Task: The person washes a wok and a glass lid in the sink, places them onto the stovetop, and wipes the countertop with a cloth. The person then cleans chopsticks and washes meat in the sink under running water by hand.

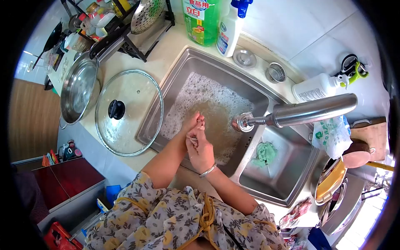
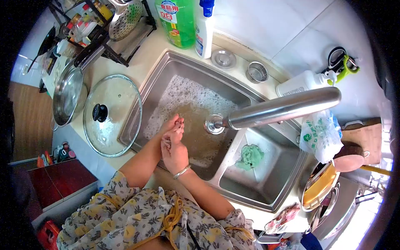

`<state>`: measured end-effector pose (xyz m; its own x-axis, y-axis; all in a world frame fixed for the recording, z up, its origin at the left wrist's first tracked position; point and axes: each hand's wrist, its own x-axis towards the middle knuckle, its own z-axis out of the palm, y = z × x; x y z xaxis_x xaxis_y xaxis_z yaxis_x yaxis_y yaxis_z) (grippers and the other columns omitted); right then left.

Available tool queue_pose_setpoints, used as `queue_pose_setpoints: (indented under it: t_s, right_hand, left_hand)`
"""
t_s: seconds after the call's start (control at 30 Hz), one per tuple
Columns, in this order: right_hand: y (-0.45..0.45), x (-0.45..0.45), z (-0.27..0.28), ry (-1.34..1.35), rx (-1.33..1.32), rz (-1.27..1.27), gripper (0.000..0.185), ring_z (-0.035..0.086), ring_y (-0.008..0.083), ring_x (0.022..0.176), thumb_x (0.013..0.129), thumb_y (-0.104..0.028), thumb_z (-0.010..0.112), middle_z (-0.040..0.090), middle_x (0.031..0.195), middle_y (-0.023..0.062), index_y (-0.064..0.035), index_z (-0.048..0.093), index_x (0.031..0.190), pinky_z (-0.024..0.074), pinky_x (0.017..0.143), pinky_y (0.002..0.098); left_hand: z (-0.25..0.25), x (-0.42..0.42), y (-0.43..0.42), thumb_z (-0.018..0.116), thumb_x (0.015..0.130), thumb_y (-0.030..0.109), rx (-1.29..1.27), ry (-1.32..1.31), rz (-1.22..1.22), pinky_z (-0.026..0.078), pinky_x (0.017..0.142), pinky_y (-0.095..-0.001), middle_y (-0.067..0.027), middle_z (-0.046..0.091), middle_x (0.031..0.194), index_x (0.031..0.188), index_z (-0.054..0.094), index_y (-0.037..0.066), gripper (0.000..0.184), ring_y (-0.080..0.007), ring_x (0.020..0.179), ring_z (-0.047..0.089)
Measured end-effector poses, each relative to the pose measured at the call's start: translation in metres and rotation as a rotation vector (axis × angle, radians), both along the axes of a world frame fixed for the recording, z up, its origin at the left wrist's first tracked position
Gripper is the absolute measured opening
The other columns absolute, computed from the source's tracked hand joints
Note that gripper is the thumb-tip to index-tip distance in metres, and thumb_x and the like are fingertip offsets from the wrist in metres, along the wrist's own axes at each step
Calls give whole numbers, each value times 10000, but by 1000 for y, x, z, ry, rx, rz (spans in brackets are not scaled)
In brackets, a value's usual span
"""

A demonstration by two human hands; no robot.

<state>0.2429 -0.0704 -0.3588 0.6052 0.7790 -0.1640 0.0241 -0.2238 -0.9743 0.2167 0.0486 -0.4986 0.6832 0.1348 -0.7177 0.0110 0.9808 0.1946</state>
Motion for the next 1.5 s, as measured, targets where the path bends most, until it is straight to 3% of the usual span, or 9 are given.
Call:
queue_pose_setpoints:
  t_s: [0.37,0.6,0.7,0.8,1.07,1.27,1.33,1.37,1.5]
  right_hand:
    - [18,92,-106,-398,-147,-54,268,618,323,869,851,-240,547,623,944,171,-32,513,1018,473,750,394]
    - [-22,105,-333,-992,-914,-280,357,471,316,1149,917,-328,444,490,1252,152,-72,523,1153,395,910,413]
    - [-4,54,-207,-29,-131,-67,270,551,294,1024,843,-133,547,573,1138,144,-55,573,1100,442,856,369]
    - [0,50,-125,-62,-477,194,224,612,195,837,797,-157,620,627,889,41,-36,583,981,486,765,322]
    - [-21,59,-23,537,206,110,186,597,122,774,810,92,531,606,875,62,-20,554,957,495,640,231]
    - [-34,78,-48,-26,164,-131,160,538,69,746,854,5,558,591,891,28,-9,564,1013,433,649,194]
    - [-31,74,-66,141,288,-281,228,540,88,826,898,-118,540,582,951,42,-3,537,1094,438,712,210]
    - [-31,71,-66,529,335,-380,398,550,139,882,919,-317,506,575,984,60,-3,493,1162,443,788,261]
    - [-42,53,-21,1107,582,-183,674,561,217,922,887,-578,358,581,1006,100,-21,402,1264,423,862,369]
  left_hand:
    - [81,34,-31,477,922,291,398,368,114,451,659,-295,-42,550,837,960,533,53,248,-142,782,541]
    - [70,-1,-15,555,871,285,840,508,-70,427,820,-325,-90,438,1264,1289,444,154,452,-212,1122,446]
    - [44,-10,-27,477,901,317,522,574,-201,476,696,-473,-80,482,1178,1213,455,97,382,-256,983,523]
    - [44,-11,-35,494,882,373,273,512,-273,495,696,-487,-83,548,1050,1099,530,111,342,-273,893,562]
    - [109,3,-42,510,853,322,203,192,-241,514,677,-350,-20,602,854,939,594,143,215,-157,790,585]
    - [132,-11,-63,408,895,157,232,171,-83,448,610,-267,8,573,749,877,602,111,201,-101,669,534]
    - [92,-3,-69,397,906,134,-159,-1113,-54,410,558,-227,-1,547,757,906,592,73,204,-95,645,501]
    - [123,-10,-79,425,913,148,22,-331,87,377,523,-212,-9,522,753,913,585,42,192,-92,633,473]
    - [139,-11,-94,482,916,297,-4,-241,254,468,674,-263,-36,572,842,934,575,36,278,-129,771,554]
